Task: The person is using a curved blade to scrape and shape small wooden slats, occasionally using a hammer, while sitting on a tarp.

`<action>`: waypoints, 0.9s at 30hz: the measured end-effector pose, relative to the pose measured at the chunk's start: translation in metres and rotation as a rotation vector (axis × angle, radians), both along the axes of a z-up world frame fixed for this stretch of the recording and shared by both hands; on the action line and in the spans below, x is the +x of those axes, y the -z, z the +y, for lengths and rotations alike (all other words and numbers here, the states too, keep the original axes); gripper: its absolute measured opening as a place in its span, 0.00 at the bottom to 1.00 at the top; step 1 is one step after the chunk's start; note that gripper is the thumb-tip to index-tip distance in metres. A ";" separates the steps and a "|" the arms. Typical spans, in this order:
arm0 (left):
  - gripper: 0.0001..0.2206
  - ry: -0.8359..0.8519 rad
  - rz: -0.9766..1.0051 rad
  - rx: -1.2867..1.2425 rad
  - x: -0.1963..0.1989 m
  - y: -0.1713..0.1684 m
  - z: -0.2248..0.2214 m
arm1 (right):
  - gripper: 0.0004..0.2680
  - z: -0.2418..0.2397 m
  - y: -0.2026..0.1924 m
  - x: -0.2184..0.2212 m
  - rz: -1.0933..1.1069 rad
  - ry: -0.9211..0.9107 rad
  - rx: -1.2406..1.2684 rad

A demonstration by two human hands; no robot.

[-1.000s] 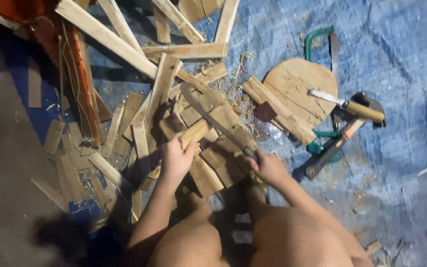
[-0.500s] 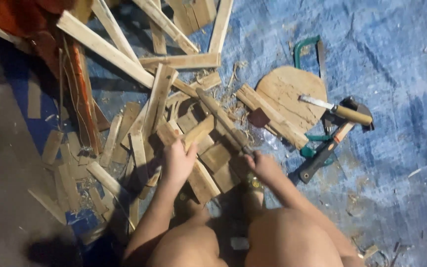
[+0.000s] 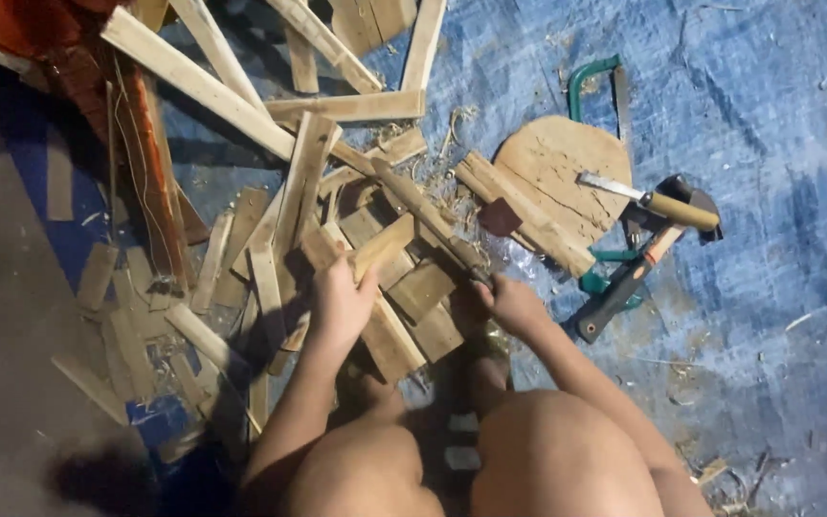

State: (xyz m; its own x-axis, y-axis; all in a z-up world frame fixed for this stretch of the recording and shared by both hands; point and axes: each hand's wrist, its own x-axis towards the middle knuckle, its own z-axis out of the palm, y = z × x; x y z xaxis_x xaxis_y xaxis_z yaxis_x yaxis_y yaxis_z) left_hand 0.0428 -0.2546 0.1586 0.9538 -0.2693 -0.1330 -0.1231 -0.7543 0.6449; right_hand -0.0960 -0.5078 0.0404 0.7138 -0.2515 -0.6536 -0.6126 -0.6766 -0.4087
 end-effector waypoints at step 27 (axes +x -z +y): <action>0.12 -0.005 0.005 0.089 -0.003 -0.010 -0.004 | 0.24 0.012 -0.007 0.011 0.040 -0.026 0.072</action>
State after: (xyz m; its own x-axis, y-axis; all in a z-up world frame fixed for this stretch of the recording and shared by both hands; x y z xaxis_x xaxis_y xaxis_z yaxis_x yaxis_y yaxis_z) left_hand 0.0399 -0.2587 0.1685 0.9543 -0.2514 -0.1615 -0.1158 -0.8094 0.5758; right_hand -0.0851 -0.4959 0.0476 0.6926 -0.1848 -0.6972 -0.6120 -0.6621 -0.4324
